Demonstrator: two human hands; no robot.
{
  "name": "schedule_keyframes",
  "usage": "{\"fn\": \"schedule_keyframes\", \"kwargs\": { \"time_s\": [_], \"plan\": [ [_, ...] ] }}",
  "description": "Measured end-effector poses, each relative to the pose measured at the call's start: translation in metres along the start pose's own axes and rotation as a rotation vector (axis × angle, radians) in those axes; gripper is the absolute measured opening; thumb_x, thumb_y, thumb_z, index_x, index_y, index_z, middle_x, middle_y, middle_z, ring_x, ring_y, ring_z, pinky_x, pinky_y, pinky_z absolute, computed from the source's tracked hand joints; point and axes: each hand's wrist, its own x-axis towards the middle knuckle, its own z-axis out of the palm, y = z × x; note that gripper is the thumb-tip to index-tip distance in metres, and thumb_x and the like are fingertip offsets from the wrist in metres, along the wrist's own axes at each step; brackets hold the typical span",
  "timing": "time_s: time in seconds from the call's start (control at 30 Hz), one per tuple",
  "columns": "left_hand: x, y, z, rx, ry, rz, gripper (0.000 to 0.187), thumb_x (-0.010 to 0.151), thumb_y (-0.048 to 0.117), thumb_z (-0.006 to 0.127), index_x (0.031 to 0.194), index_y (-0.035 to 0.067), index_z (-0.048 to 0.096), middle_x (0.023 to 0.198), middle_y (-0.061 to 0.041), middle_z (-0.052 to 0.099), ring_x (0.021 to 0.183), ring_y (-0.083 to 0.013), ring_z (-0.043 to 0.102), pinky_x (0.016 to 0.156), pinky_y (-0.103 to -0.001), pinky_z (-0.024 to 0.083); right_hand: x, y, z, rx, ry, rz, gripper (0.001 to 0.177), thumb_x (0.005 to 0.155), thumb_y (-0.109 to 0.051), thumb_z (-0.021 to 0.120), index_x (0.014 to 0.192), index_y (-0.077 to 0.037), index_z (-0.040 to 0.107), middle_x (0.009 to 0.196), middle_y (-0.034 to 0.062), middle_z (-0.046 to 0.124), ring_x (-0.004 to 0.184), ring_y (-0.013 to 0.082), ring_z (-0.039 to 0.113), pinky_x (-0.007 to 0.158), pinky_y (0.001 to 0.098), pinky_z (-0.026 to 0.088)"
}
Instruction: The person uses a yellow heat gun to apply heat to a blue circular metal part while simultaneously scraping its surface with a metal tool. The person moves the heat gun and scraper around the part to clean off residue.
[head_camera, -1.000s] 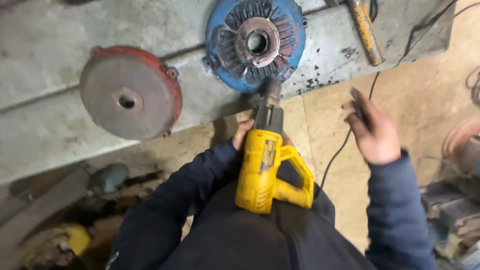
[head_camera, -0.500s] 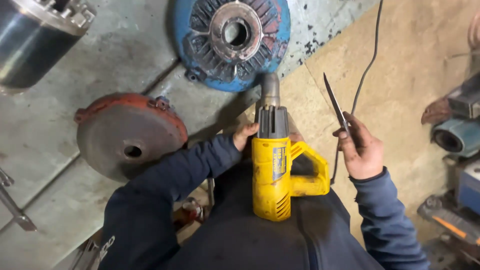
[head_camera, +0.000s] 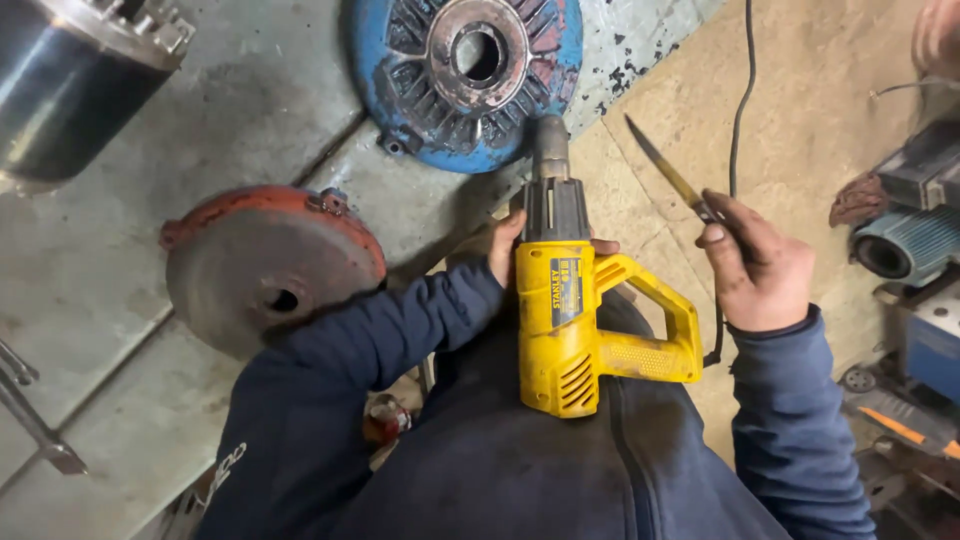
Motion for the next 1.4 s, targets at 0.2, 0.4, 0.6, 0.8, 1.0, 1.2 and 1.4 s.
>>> {"fn": "schedule_keyframes", "kwargs": {
  "time_s": [0.2,0.4,0.6,0.8,1.0,1.2,1.4],
  "plan": [
    [0.001,0.002,0.013,0.097,0.001,0.006,0.102,0.093,0.079,0.044,0.152,-0.004,0.046,0.155,-0.036,0.044,0.148,-0.0457,0.041,0.127,-0.055,0.030,0.030,-0.002,0.009,-0.016,-0.110,0.003,0.027,0.106,-0.009,0.064,0.132,-0.001,0.068,0.099,0.0143,0.075,0.086,0.0161,0.074,0.078,0.0294,0.057],
    [-0.006,-0.004,-0.001,0.049,-0.028,0.008,0.099,0.094,0.078,0.045,0.153,-0.002,0.044,0.157,-0.037,0.043,0.150,-0.0476,0.041,0.129,-0.057,0.029,0.058,0.004,0.016,-0.137,-0.165,-0.259,0.028,0.107,-0.010,0.066,0.134,-0.005,0.069,0.106,0.0164,0.073,0.089,0.0260,0.074,0.080,0.0335,0.057],
    [-0.008,-0.008,-0.003,0.041,-0.044,0.047,0.100,0.093,0.078,0.045,0.155,0.000,0.042,0.155,-0.038,0.043,0.149,-0.0481,0.040,0.128,-0.056,0.030,0.060,-0.004,0.029,-0.281,-0.139,-0.313,0.032,0.103,-0.009,0.068,0.135,-0.012,0.072,0.080,0.0150,0.063,0.068,0.0318,0.062,0.064,0.0393,0.050],
    [-0.006,-0.007,0.004,0.041,-0.014,0.047,0.096,0.091,0.078,0.046,0.160,0.012,0.035,0.154,-0.039,0.042,0.148,-0.0489,0.040,0.127,-0.057,0.029,0.063,-0.002,0.030,-0.296,-0.136,-0.335,0.034,0.103,-0.009,0.069,0.136,-0.013,0.072,0.077,0.0126,0.060,0.065,0.0301,0.060,0.062,0.0391,0.049],
    [-0.007,-0.006,0.002,0.007,0.014,0.039,0.096,0.091,0.077,0.046,0.161,0.012,0.034,0.153,-0.040,0.041,0.147,-0.0492,0.040,0.126,-0.058,0.028,0.061,-0.008,0.030,-0.338,-0.125,-0.350,0.033,0.102,-0.009,0.070,0.135,-0.013,0.073,0.074,0.0125,0.059,0.061,0.0297,0.059,0.058,0.0393,0.048],
    [-0.003,-0.008,-0.014,0.000,-0.054,0.047,0.092,0.097,0.075,0.046,0.157,0.006,0.038,0.155,-0.041,0.042,0.150,-0.0500,0.040,0.129,-0.060,0.027,0.057,-0.002,0.036,-0.306,-0.100,-0.353,0.032,0.103,-0.008,0.070,0.135,-0.013,0.072,0.077,0.0123,0.060,0.063,0.0293,0.060,0.060,0.0390,0.048],
    [-0.003,-0.005,-0.001,-0.065,-0.011,0.022,0.090,0.094,0.074,0.045,0.160,0.013,0.036,0.154,-0.039,0.041,0.147,-0.0496,0.041,0.125,-0.059,0.028,0.057,-0.005,0.040,-0.325,-0.101,-0.337,0.033,0.102,-0.009,0.071,0.134,-0.012,0.073,0.075,0.0141,0.061,0.062,0.0304,0.061,0.059,0.0396,0.048]
  ]
}}
